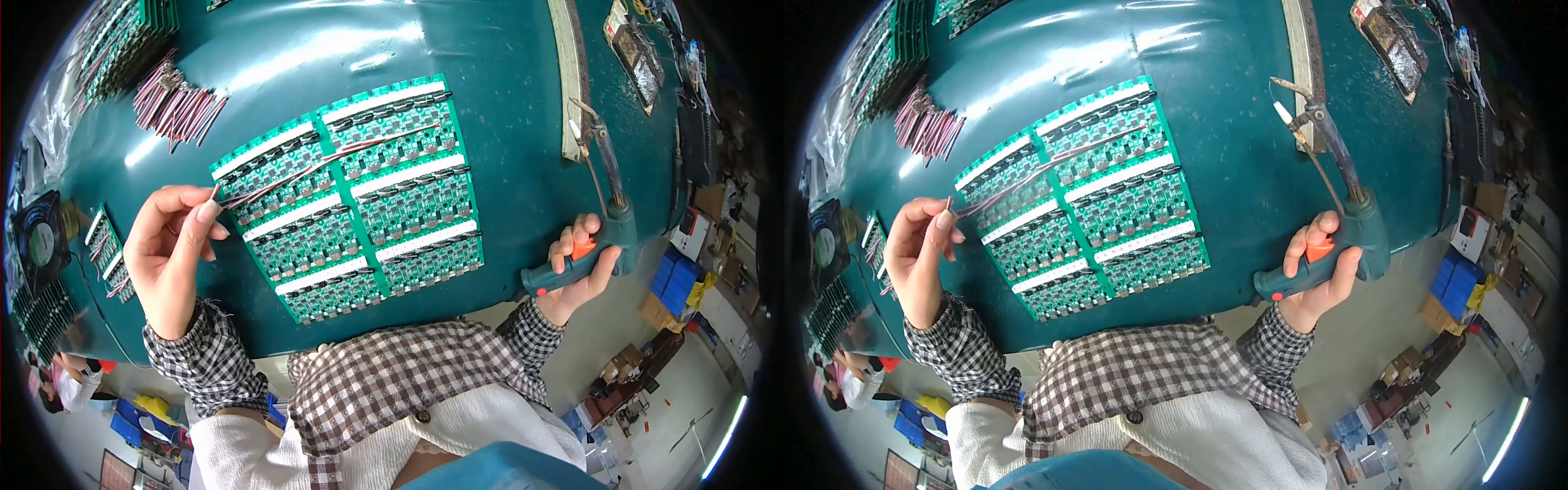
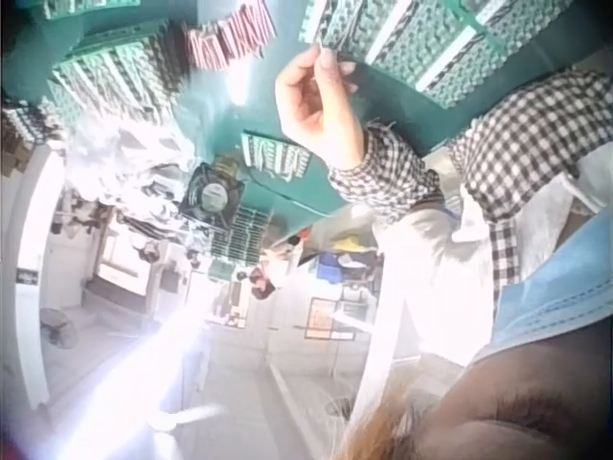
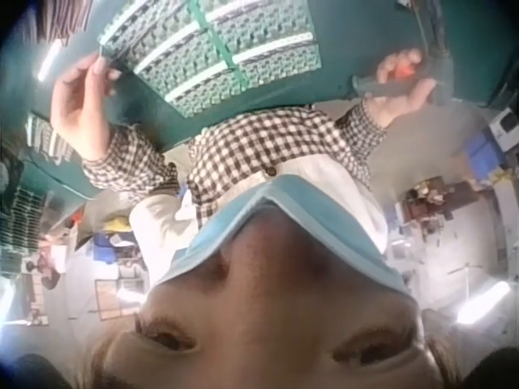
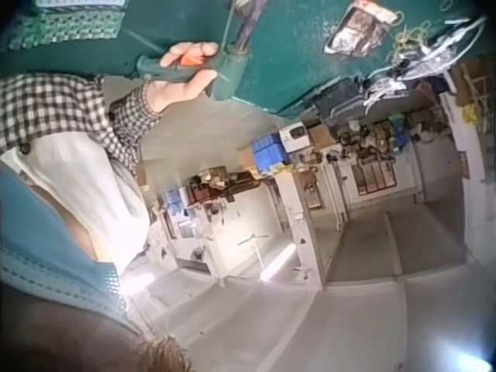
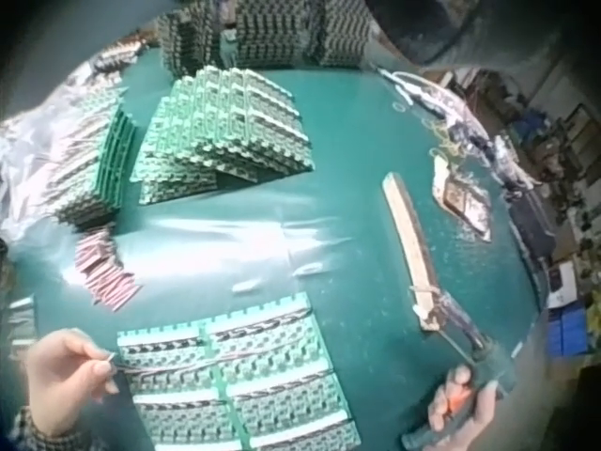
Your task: The person aligns wires onto circuit boards by hand and solders the connections using a soldering gun.
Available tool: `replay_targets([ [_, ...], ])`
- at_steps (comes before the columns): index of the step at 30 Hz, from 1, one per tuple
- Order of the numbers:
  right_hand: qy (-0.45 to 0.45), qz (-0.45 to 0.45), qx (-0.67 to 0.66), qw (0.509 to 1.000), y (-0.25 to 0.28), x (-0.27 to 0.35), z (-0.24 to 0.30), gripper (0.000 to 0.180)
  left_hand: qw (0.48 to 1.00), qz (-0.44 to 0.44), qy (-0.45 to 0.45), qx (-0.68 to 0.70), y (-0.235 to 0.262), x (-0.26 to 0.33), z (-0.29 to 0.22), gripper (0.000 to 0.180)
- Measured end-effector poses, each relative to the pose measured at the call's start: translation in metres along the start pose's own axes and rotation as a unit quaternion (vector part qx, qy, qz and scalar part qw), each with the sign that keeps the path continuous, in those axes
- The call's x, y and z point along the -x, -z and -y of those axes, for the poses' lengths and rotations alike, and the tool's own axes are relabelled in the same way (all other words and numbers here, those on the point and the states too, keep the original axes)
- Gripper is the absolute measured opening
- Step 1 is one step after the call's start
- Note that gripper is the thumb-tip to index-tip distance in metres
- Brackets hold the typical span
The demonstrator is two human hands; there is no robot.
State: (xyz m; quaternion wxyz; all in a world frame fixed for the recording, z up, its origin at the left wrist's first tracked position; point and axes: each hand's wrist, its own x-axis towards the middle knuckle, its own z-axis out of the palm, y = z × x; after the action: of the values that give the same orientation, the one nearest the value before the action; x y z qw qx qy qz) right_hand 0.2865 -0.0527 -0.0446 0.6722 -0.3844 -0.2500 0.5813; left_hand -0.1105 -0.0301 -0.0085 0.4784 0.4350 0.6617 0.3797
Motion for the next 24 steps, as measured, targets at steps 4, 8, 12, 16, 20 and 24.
replay_targets([
  [4,0.004,-0.013,0.003,1.000,0.002,0.005,0.001,0.047,1.000,0.002,-0.004,-0.017,-0.003,-0.006,0.005,0.010],
  [8,0.018,-0.032,0.004,0.999,0.000,0.006,0.001,0.050,1.000,-0.009,0.019,-0.014,-0.003,-0.008,0.006,0.009],
  [12,0.016,-0.028,0.006,0.999,-0.001,0.007,0.002,0.051,0.999,-0.014,0.032,-0.019,-0.003,-0.011,0.008,0.007],
  [16,0.007,-0.018,0.014,1.000,0.002,0.008,0.002,0.052,0.999,-0.019,0.025,-0.022,-0.004,-0.011,0.010,0.007],
  [20,0.005,-0.027,0.005,1.000,-0.002,0.010,0.003,0.053,0.999,-0.018,0.035,-0.022,-0.001,-0.012,0.011,0.007],
  [24,0.011,-0.036,-0.001,0.999,-0.007,0.010,0.002,0.053,0.999,-0.020,0.043,-0.026,0.000,-0.012,0.012,0.007],
])
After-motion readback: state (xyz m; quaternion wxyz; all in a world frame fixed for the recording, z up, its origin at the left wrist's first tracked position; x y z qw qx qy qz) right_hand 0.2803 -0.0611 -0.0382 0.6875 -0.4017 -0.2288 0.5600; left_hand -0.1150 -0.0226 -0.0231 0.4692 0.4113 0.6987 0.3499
